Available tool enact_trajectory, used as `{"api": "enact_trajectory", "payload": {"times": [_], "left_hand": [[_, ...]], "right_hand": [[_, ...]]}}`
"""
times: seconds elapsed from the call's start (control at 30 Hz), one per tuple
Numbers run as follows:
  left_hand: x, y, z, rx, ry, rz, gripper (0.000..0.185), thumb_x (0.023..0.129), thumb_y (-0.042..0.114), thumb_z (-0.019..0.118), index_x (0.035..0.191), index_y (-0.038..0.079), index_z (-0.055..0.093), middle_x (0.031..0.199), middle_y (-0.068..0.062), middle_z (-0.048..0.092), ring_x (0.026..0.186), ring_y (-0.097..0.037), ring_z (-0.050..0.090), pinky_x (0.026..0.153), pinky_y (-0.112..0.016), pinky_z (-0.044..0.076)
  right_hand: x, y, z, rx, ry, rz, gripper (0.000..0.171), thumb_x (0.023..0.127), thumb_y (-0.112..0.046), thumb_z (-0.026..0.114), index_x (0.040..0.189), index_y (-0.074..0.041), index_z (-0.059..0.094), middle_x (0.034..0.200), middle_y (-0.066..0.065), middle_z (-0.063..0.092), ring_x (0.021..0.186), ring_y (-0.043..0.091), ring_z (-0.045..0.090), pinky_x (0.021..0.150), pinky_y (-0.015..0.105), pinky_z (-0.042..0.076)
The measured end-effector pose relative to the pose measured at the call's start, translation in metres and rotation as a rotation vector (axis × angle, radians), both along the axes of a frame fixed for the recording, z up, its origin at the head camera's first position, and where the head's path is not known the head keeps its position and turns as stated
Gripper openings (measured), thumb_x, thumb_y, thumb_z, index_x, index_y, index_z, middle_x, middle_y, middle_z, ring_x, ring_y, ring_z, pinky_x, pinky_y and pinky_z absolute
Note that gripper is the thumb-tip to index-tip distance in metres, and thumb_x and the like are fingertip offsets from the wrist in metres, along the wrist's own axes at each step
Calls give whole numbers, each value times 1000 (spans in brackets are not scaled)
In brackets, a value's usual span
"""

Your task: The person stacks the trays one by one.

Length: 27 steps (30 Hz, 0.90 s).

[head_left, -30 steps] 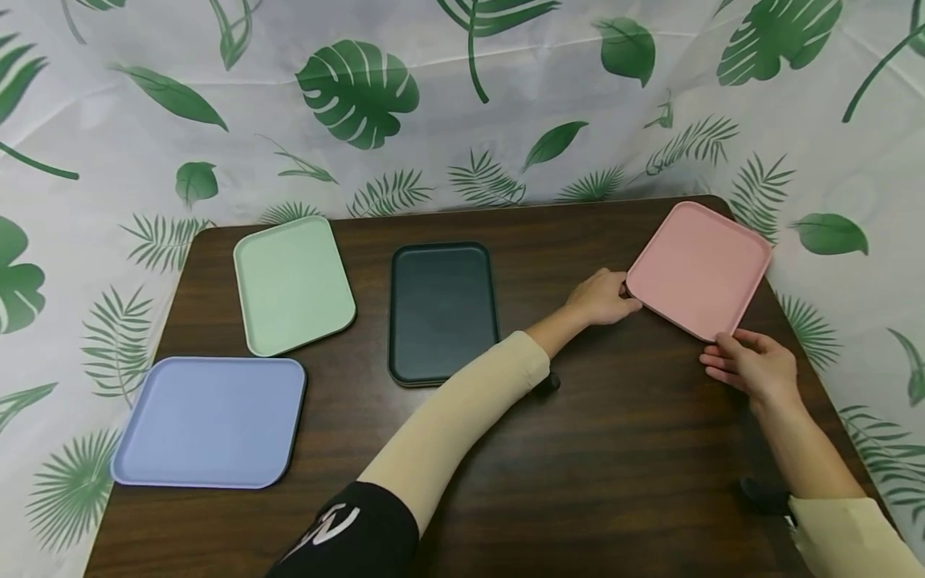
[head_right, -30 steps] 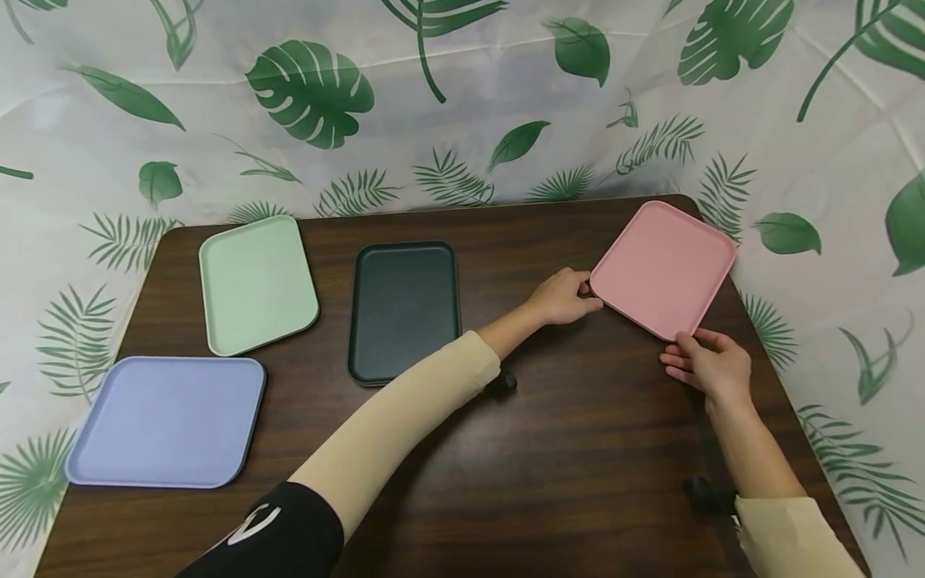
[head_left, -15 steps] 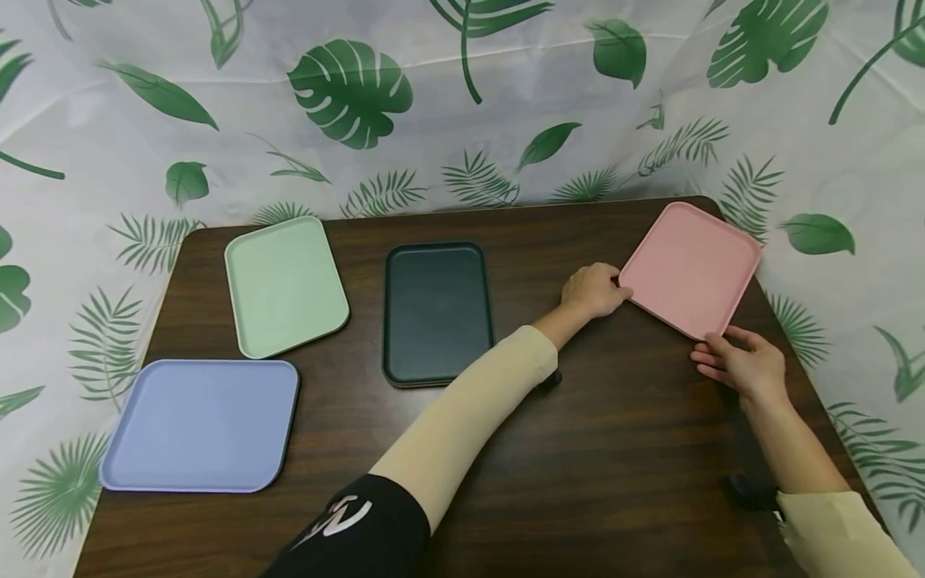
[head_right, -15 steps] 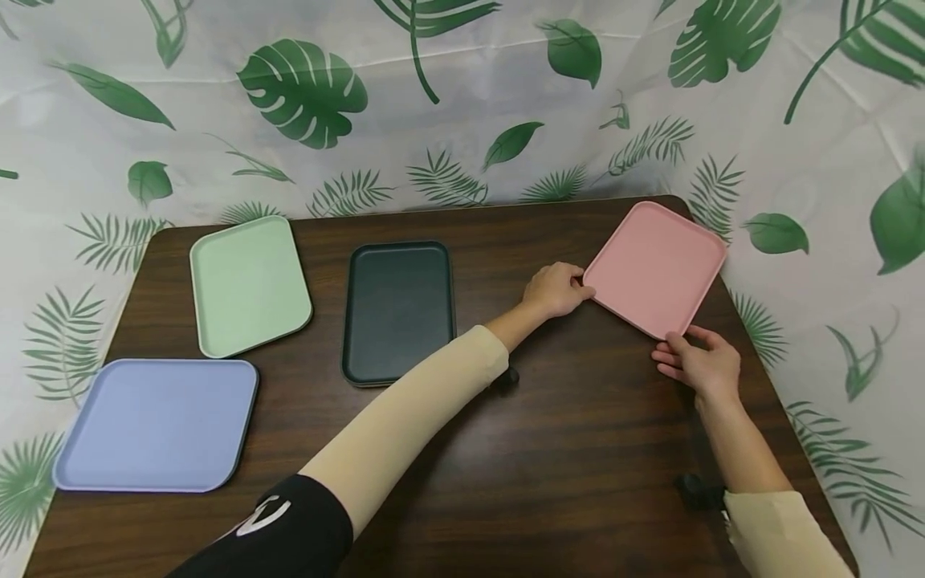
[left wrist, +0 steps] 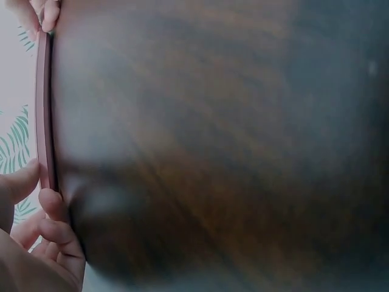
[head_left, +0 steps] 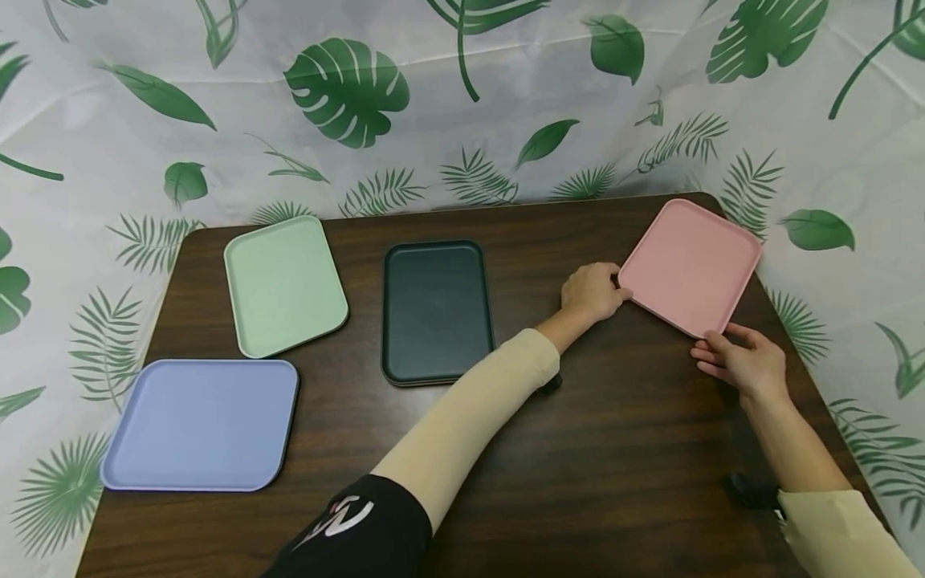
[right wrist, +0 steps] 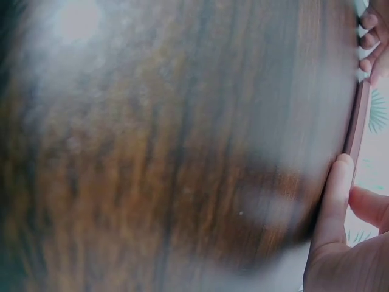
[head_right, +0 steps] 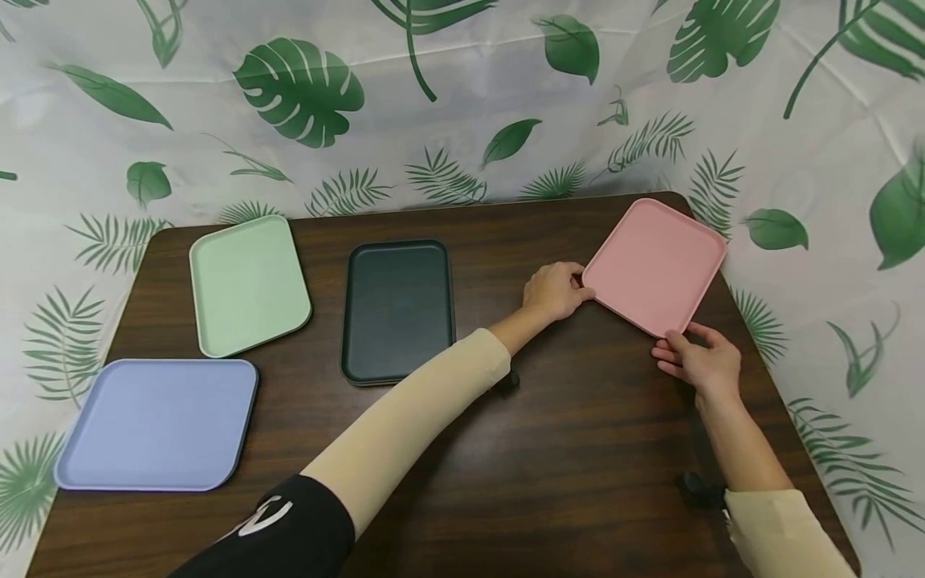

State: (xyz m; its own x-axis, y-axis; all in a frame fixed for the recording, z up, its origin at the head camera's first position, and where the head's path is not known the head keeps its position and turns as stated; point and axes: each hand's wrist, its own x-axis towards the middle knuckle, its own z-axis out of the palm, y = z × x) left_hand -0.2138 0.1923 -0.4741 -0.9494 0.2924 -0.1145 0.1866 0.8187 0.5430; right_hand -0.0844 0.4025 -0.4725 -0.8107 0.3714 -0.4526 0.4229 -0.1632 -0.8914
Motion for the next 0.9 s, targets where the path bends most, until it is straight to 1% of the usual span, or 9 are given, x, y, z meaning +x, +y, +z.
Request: {"api": "enact_trajectory", "payload": {"times": [0.13,0.3,0.5,0.7,0.9], "left_hand": [[0,-1,0,32,-6,6,29,84,49,74,110,36,72,76,20,59,71,1,54,59,-21,42],[1,-4,0,89,-17,24,21,85,44,74,103,33,73,77,23,61,70,4,54,60,-19,42],[1,-5,0,138,-51,63,18,88,39,71,103,31,73,80,24,62,74,5,56,64,-18,42],[-1,-4,1,173,-83,94,16,86,36,72,101,31,75,78,25,62,75,6,56,66,-19,43],[-1,-6,3,183,-111,101,14,84,32,72,98,30,75,75,24,61,73,4,56,64,-20,43]], "right_hand": [[1,1,0,-45,42,4,39,89,-13,72,119,-11,48,76,5,73,68,19,72,61,32,56],[3,2,0,-94,62,3,39,89,-9,72,120,-10,47,78,7,73,69,20,73,62,32,56],[5,3,1,-166,73,5,40,90,-4,70,121,-9,45,78,10,73,69,21,73,62,33,57],[5,4,1,-182,73,12,40,90,-4,69,121,-8,44,78,10,73,70,21,73,63,33,57],[6,5,2,-189,45,18,40,90,-4,70,121,-6,45,80,9,73,72,21,73,65,33,57]]}}
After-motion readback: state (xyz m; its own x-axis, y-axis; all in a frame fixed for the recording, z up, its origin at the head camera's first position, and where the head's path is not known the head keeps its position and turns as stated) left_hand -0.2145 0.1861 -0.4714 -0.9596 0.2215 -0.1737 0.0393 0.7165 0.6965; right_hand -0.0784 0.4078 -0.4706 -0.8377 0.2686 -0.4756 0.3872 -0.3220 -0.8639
